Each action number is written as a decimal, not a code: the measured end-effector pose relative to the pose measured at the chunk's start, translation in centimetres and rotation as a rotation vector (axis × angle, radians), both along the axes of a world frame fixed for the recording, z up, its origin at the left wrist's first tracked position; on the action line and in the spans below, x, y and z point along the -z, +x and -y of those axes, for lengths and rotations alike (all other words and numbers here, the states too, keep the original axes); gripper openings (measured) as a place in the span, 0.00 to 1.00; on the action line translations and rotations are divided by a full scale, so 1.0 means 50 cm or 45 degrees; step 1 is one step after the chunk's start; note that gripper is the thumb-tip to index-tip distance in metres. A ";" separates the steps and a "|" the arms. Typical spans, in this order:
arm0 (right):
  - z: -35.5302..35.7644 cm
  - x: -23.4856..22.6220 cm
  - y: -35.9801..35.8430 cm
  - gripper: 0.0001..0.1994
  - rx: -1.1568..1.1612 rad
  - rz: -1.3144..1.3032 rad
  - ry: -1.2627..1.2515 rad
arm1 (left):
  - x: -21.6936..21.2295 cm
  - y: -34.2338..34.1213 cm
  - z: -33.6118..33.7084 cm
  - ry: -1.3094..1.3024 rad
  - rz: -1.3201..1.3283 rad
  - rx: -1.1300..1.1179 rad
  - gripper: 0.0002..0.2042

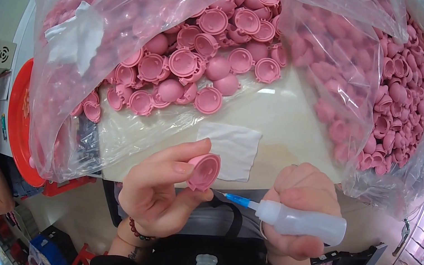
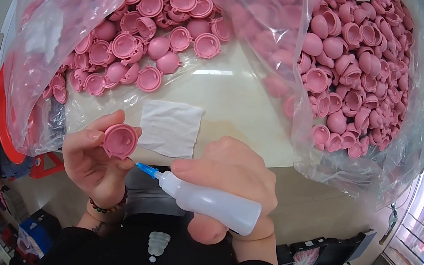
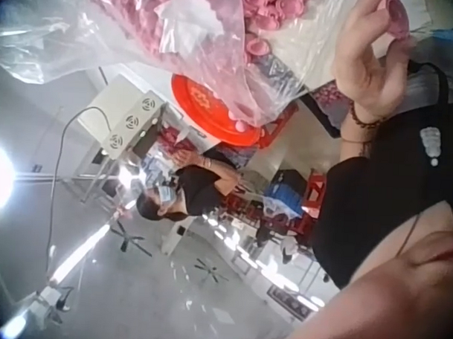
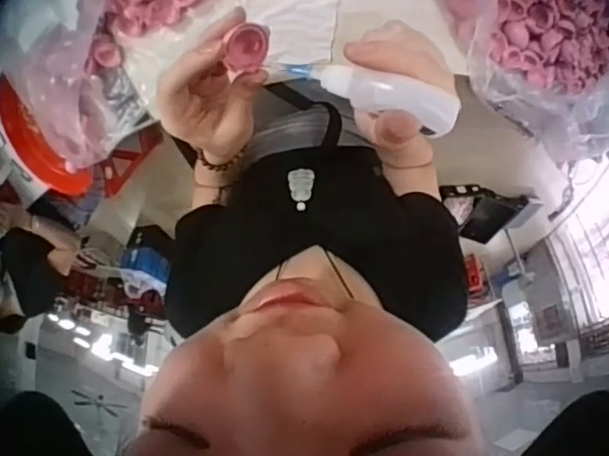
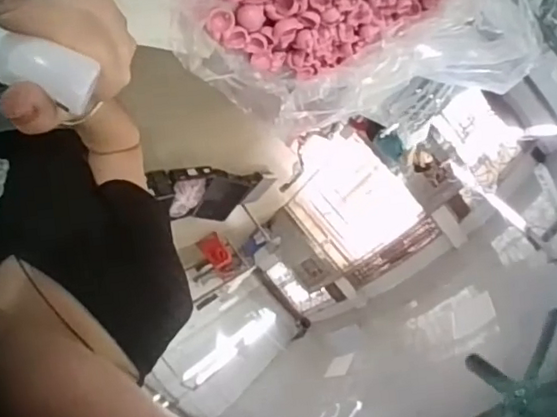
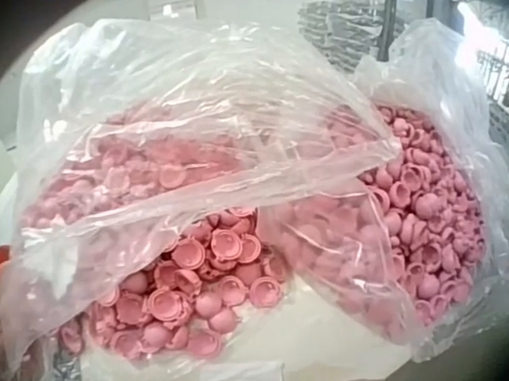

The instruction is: The person assembles plastic toys by applying glue from a bottle to casing pieces, pressing the parts together by hand, wiping them with a cloth, and placing the assembled toys onto a tray.

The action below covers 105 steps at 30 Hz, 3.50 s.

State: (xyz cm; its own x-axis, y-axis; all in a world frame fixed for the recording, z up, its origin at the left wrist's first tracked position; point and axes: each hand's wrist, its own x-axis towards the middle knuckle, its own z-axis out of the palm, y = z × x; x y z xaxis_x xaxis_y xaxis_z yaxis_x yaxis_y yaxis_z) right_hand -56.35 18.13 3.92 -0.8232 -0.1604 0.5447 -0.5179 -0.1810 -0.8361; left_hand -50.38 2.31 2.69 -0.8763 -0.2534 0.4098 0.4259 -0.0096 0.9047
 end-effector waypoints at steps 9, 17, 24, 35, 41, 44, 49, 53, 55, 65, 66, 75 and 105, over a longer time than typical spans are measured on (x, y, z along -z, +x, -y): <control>-0.004 -0.012 0.002 0.28 -0.061 -0.022 0.155 | -0.016 -0.006 0.002 -0.318 0.014 -0.184 0.21; -0.022 0.026 -0.032 0.25 0.425 -0.029 0.125 | -0.019 -0.009 0.018 -0.553 0.000 -0.256 0.20; -0.018 0.006 -0.093 0.22 0.291 0.163 0.772 | -0.011 0.004 0.010 -0.059 0.238 -0.133 0.24; -0.154 -0.100 -0.038 0.13 0.865 -0.119 0.733 | -0.011 0.011 0.017 0.242 0.318 -0.096 0.25; -0.253 -0.056 -0.164 0.12 0.770 -0.134 1.558 | 0.010 0.008 0.015 0.193 0.165 -0.102 0.19; -0.251 -0.046 -0.159 0.12 0.879 -0.212 1.725 | 0.021 0.002 0.013 0.290 -0.024 0.064 0.17; -0.233 -0.048 -0.163 0.11 0.913 -0.176 1.730 | 0.025 -0.014 0.020 0.509 -0.167 0.319 0.16; -0.232 -0.049 -0.161 0.11 0.770 -0.131 1.720 | 0.030 -0.013 0.016 0.742 -0.131 0.384 0.17; -0.234 -0.042 -0.159 0.11 0.789 -0.171 1.586 | 0.025 -0.014 0.013 1.083 -0.025 0.613 0.18; -0.247 -0.047 -0.150 0.18 0.742 -0.184 1.841 | 0.024 -0.015 0.014 1.563 0.047 0.976 0.24; -0.243 -0.050 -0.148 0.18 0.739 -0.107 1.834 | 0.010 -0.012 0.015 1.369 0.188 0.801 0.25; -0.211 -0.050 -0.134 0.15 0.886 -0.241 1.505 | -0.010 0.002 0.029 0.706 0.364 0.282 0.26; -0.108 -0.035 -0.068 0.20 -0.105 -0.153 1.437 | -0.017 -0.017 0.009 0.669 0.502 0.268 0.25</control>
State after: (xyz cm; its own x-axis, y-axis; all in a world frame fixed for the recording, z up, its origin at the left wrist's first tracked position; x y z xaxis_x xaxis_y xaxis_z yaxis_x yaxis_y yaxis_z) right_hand -59.73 23.53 5.69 -0.7394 -0.6607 0.1296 -0.6273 0.6060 -0.4892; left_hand -51.23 1.88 3.53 -0.9870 -0.1391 -0.0803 0.0069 -0.5360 0.8442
